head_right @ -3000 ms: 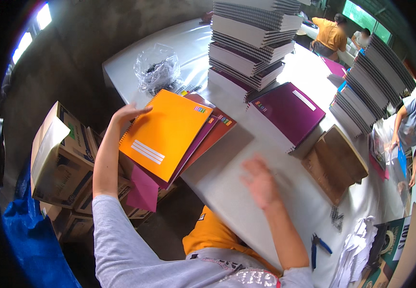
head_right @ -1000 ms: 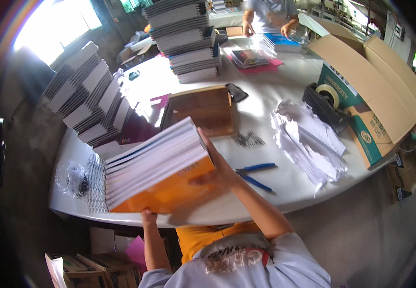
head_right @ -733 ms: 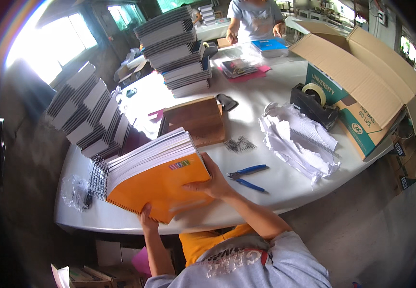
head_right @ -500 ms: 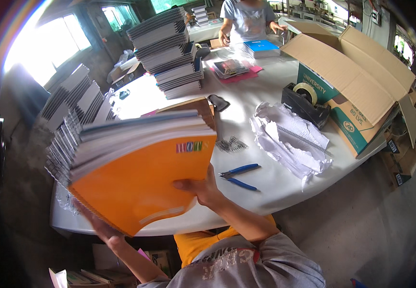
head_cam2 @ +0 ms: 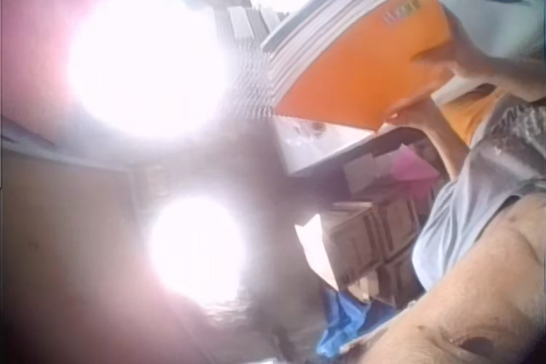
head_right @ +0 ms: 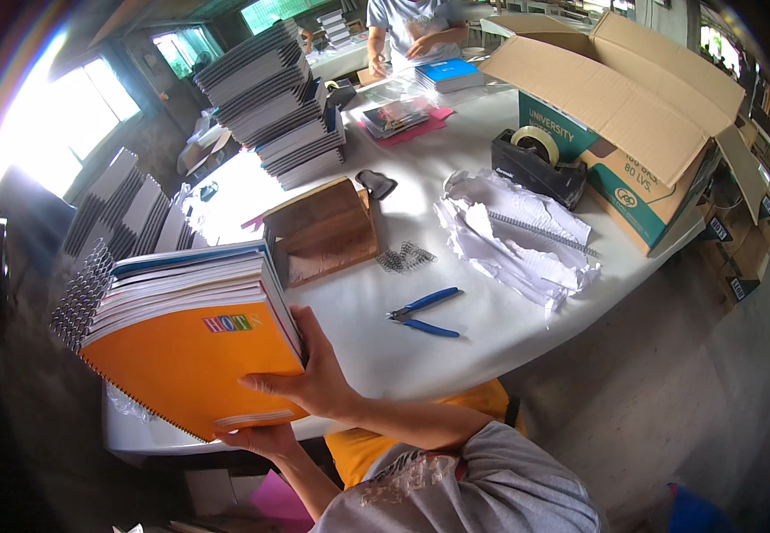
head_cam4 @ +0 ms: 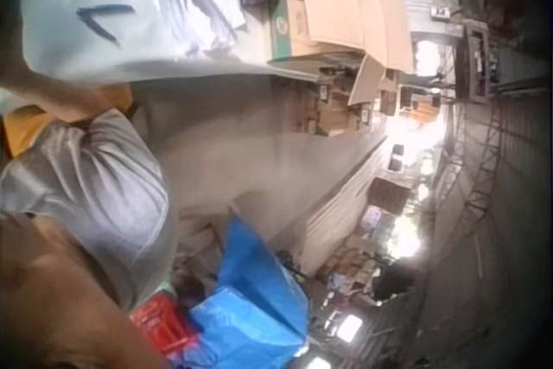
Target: The person assembles notebooks by aligning paper stacks with covers, inserting a metal coil through the punched holes, and using pliers to cut and secure the ends of the coil.
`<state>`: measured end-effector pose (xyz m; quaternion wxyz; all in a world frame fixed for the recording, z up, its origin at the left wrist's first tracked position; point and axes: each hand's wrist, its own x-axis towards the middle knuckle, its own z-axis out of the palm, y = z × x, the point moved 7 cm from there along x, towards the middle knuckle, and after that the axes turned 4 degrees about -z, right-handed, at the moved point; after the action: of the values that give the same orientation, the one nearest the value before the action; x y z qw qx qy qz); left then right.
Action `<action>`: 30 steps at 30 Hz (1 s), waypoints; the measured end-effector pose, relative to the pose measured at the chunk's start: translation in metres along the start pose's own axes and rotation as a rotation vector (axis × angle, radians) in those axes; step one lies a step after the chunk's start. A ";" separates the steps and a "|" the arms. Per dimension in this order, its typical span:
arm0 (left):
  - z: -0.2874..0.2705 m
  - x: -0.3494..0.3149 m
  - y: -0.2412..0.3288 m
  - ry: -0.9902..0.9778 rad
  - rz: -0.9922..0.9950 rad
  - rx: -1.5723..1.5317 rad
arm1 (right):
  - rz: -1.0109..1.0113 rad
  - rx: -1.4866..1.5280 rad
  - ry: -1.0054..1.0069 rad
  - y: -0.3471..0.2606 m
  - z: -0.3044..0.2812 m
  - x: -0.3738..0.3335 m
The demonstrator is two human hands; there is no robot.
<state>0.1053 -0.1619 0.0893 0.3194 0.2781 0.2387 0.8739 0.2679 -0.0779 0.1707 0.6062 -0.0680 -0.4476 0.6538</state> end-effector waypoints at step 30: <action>-0.032 -0.100 0.060 -0.114 0.511 1.626 | 0.069 -1.558 -0.495 0.020 -0.166 0.000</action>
<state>0.1237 -0.2797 0.0676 -0.1749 0.5098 0.7050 0.4610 0.3586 0.0081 0.0595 0.2479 -0.3372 -0.8922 0.1696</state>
